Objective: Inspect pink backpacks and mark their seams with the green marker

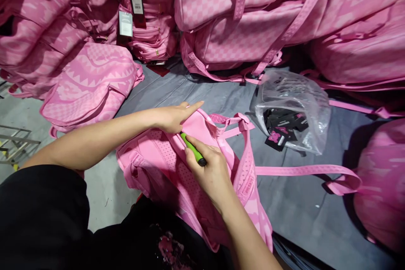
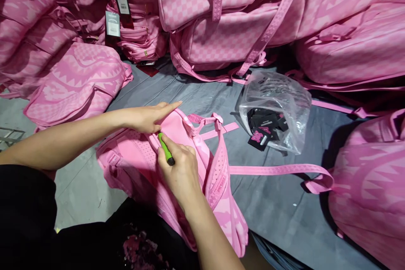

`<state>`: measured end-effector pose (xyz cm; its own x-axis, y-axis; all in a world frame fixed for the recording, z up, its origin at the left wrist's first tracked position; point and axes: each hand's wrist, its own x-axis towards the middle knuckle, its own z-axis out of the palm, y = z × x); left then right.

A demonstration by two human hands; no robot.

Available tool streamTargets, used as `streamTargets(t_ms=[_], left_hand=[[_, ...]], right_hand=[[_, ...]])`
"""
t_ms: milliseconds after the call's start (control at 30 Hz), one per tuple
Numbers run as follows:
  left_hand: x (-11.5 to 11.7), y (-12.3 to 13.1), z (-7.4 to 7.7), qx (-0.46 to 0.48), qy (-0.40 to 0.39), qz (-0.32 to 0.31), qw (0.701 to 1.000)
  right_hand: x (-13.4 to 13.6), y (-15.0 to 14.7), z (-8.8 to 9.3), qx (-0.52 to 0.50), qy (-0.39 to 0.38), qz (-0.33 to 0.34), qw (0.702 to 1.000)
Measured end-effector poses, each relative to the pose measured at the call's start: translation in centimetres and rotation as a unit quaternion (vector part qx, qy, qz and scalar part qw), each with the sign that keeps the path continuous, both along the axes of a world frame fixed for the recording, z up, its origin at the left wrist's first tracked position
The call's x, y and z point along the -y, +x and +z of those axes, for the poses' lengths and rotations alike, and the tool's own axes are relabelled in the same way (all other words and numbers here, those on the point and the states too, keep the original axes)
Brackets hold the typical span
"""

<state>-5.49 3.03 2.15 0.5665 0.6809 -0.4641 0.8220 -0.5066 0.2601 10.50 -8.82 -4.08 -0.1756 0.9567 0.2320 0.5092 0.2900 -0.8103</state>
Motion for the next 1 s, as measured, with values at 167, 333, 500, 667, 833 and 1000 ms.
streamTargets(t_ms=[167, 333, 500, 667, 833, 1000], left_hand=[[-0.02, 0.11, -0.02, 0.002, 0.0, 0.002, 1.0], [0.06, 0.26, 0.22, -0.001, -0.005, 0.005, 1.0], [0.02, 0.38, 0.34, -0.012, -0.013, 0.013, 1.0], [-0.03, 0.43, 0.33, -0.009, -0.005, 0.009, 1.0], [-0.04, 0.51, 0.39, -0.021, -0.001, 0.003, 1.0], [-0.08, 0.67, 0.38, -0.029, -0.001, 0.013, 0.999]], right_hand=[[-0.02, -0.01, -0.04, 0.003, 0.006, -0.014, 1.0], [-0.09, 0.4, 0.11, 0.007, -0.017, 0.014, 1.0], [0.1, 0.72, 0.27, 0.002, -0.027, 0.003, 1.0], [0.09, 0.76, 0.26, -0.009, -0.017, -0.001, 1.0], [-0.21, 0.66, 0.21, -0.02, -0.034, 0.012, 0.999], [-0.37, 0.64, 0.25, -0.042, -0.042, 0.026, 0.998]])
